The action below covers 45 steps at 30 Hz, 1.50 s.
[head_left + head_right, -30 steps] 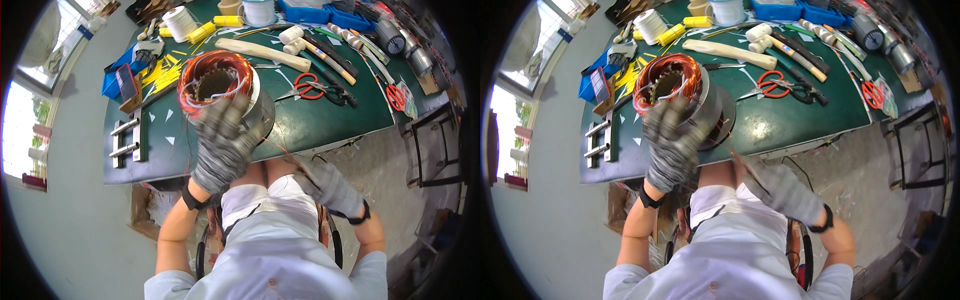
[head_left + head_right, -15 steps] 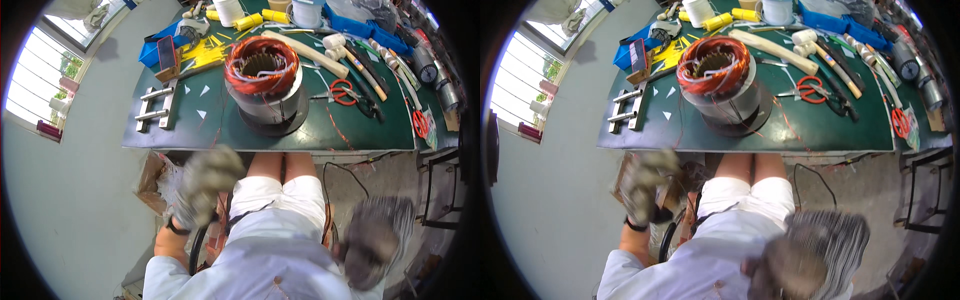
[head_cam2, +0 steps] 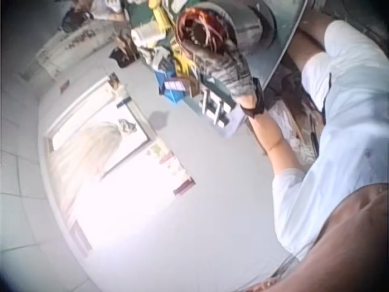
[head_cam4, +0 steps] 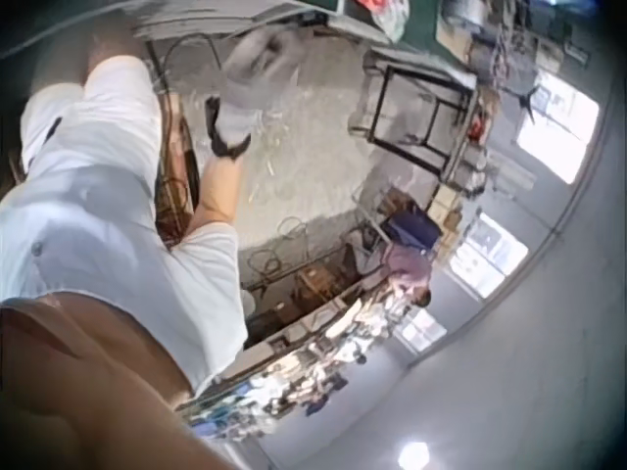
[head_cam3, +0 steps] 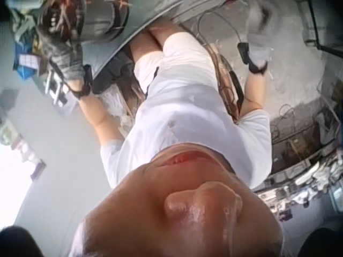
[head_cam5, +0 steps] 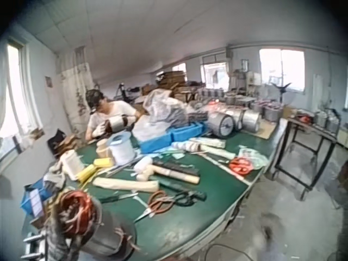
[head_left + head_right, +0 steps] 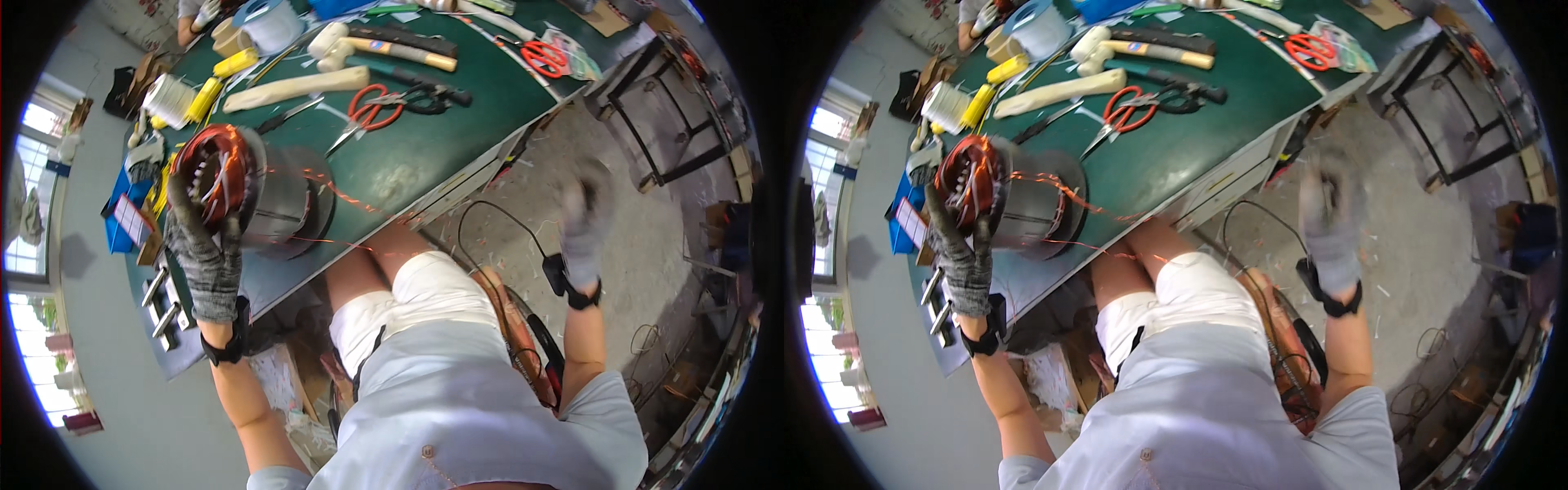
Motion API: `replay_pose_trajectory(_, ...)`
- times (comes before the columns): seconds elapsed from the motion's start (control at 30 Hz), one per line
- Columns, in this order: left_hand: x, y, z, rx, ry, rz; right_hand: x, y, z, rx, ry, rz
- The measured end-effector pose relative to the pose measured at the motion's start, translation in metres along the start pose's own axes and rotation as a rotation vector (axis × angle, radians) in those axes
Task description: The person inserts white paper strips into the copper coils of a motor stator by hand, then trims the excess paper using shears. They then pull a long white cord, cut it with the shears, and begin threading it through the stator coils.
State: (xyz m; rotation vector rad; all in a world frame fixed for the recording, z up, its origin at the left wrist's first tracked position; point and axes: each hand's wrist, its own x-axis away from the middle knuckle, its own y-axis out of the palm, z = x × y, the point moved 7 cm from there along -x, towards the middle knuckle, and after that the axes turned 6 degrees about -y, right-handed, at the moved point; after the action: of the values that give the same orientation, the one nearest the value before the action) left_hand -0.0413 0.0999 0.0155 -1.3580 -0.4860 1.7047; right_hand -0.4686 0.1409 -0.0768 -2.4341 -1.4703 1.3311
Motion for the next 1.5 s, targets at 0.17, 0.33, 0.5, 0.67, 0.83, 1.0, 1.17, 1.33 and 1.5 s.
replay_pose_trajectory(0.17,-0.006,0.018,0.047,-0.336,-0.148,0.181,-0.020,0.045,0.162,0.092,0.285,-0.044)
replay_pose_trajectory(0.33,0.030,0.043,0.134,-0.141,0.128,0.217,-0.021,0.072,0.189,-0.020,0.216,0.072)
replay_pose_trajectory(0.5,0.074,0.152,0.163,0.091,0.237,-0.455,-0.036,0.066,0.124,-0.009,0.180,-0.014)
replay_pose_trajectory(0.67,0.062,0.211,0.155,-0.025,0.174,-0.437,-0.063,0.070,0.092,-0.003,0.128,-0.071)
replay_pose_trajectory(0.83,0.060,0.227,0.164,-0.156,0.188,-0.505,-0.094,0.143,0.077,0.275,-0.058,-0.325)
replay_pose_trajectory(1.0,0.059,0.233,0.163,-0.162,0.208,-0.467,-0.097,0.152,0.080,-0.067,0.148,-0.421)
replay_pose_trajectory(1.17,0.040,0.242,0.164,-0.263,0.221,-0.485,-0.047,0.062,0.073,-0.409,0.295,0.038)
replay_pose_trajectory(1.33,0.000,0.209,0.140,0.034,0.219,-0.202,0.019,0.013,0.130,-0.296,0.623,0.264)
replay_pose_trajectory(1.5,-0.004,0.214,0.142,0.061,0.055,-0.306,0.029,0.058,0.151,0.006,0.491,-0.036)
